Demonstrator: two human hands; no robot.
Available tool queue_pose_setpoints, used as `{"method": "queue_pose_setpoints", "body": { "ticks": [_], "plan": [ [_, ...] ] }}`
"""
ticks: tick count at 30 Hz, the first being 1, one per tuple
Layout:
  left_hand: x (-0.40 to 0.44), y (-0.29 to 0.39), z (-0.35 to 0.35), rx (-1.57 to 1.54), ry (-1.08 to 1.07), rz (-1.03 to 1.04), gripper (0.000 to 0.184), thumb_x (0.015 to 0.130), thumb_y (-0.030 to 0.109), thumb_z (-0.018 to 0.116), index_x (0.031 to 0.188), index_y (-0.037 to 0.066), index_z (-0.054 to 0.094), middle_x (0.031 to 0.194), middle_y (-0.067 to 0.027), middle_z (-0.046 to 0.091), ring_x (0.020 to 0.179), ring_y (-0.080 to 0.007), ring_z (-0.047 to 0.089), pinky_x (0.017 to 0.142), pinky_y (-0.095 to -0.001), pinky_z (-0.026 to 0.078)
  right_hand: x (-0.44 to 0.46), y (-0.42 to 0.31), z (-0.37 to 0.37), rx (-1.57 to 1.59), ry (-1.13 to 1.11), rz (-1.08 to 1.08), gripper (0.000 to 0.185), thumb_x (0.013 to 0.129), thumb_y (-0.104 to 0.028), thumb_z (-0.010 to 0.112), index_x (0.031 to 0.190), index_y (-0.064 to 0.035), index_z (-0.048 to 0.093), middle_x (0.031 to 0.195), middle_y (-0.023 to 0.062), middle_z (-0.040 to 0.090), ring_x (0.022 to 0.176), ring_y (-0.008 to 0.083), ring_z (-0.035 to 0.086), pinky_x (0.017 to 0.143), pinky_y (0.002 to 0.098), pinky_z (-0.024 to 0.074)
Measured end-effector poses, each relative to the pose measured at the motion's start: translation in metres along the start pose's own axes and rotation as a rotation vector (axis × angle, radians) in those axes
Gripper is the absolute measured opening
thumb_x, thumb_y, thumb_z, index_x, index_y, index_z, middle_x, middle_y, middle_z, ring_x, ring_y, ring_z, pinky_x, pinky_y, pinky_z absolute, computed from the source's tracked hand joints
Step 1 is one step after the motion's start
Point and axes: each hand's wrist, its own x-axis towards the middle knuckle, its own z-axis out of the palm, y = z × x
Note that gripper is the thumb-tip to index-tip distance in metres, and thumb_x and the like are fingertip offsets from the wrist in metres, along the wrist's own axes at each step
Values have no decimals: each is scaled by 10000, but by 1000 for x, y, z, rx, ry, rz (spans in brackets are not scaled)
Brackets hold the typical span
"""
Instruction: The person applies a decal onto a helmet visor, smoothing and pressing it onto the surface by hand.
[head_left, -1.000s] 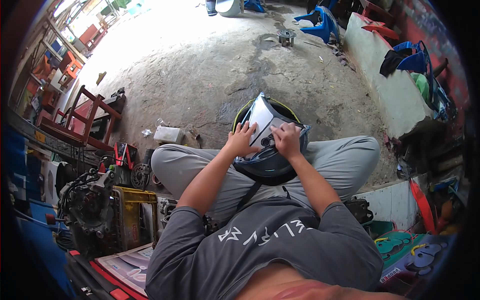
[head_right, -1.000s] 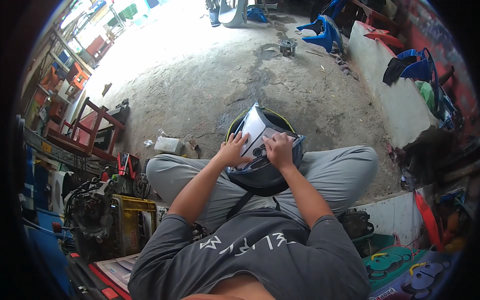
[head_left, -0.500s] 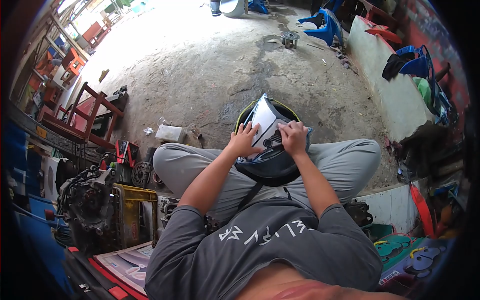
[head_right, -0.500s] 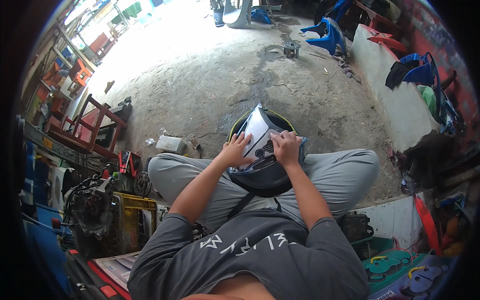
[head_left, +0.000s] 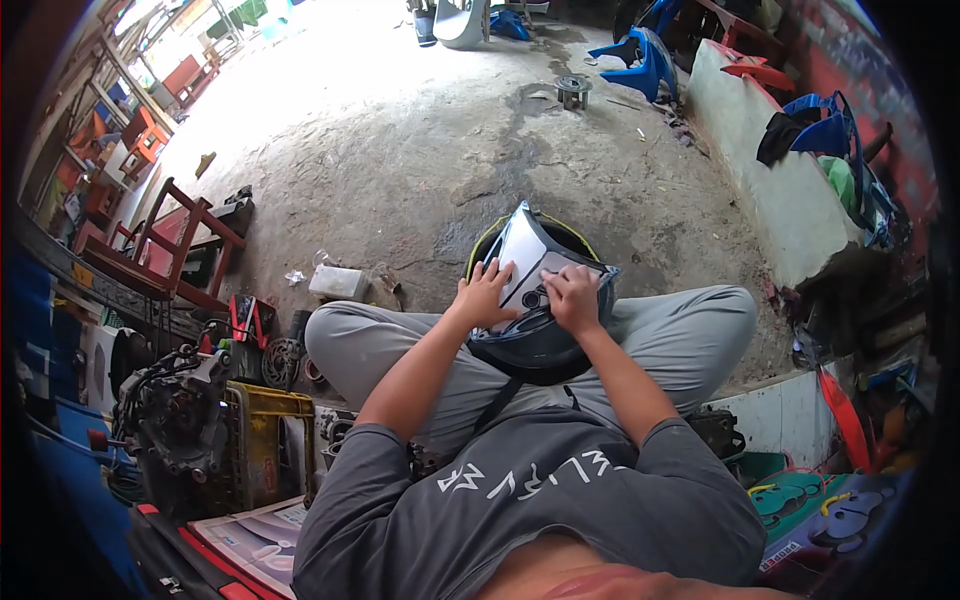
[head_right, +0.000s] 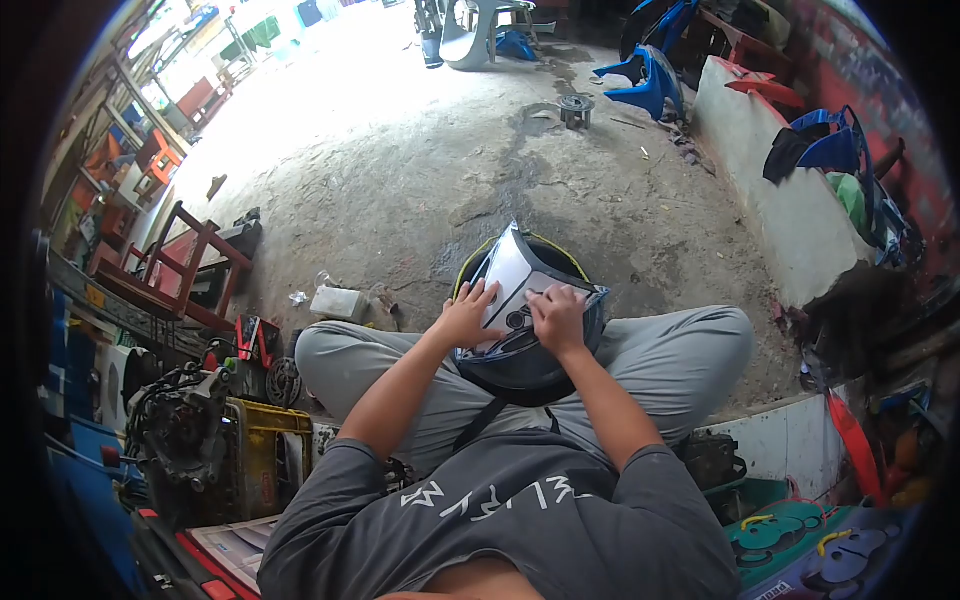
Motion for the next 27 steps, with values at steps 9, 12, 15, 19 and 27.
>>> {"method": "queue_pose_setpoints", "body": {
  "ticks": [9, 12, 15, 19, 27],
  "plan": [
    [1, -4, 5, -3, 19, 7, 1230, 759, 667, 865, 1728, 270, 221, 1782, -200, 229, 1623, -499, 212, 1211, -730, 299, 6, 6, 0, -84, -10, 72, 178, 923, -189, 759, 1082, -198, 837, 894, 19, 628, 940, 262, 616, 851, 458, 428],
    [1, -3, 5, -5, 12, 2, 1229, 759, 666, 865, 1729, 272, 221, 1783, -197, 227, 1624, -498, 212, 1211, -730, 300, 1, -7, -3, -43, -52, -85, 163, 925, -189, 755, 1069, -192, 830, 906, 26, 637, 946, 270, 621, 838, 452, 437],
    [1, -4, 5, 0, 24, 2, 1231, 758, 664, 866, 1729, 275, 217, 1784, -197, 227, 1624, -498, 212, 1208, -731, 305, 10, 4, -1, -39, 6, 31, 153, 924, -190, 755, 1059, -190, 829, 905, 24, 635, 951, 272, 618, 843, 459, 439],
    [3, -4, 5, -2, 10, -2, 1234, 755, 661, 869, 1730, 278, 216, 1783, -195, 229, 1625, -496, 210, 1208, -732, 303, 5, 7, -2, -85, 9, 75, 146, 918, -188, 762, 1048, -189, 828, 908, 19, 636, 958, 272, 618, 851, 467, 439],
    [3, -5, 7, 10, 25, 9, 1233, 754, 661, 871, 1726, 276, 218, 1779, -197, 239, 1622, -495, 219, 1197, -728, 324, 12, 13, -2, -58, 10, 58, 183, 919, -204, 763, 1091, -191, 823, 894, 19, 640, 934, 270, 623, 852, 467, 425]
  ]
}}
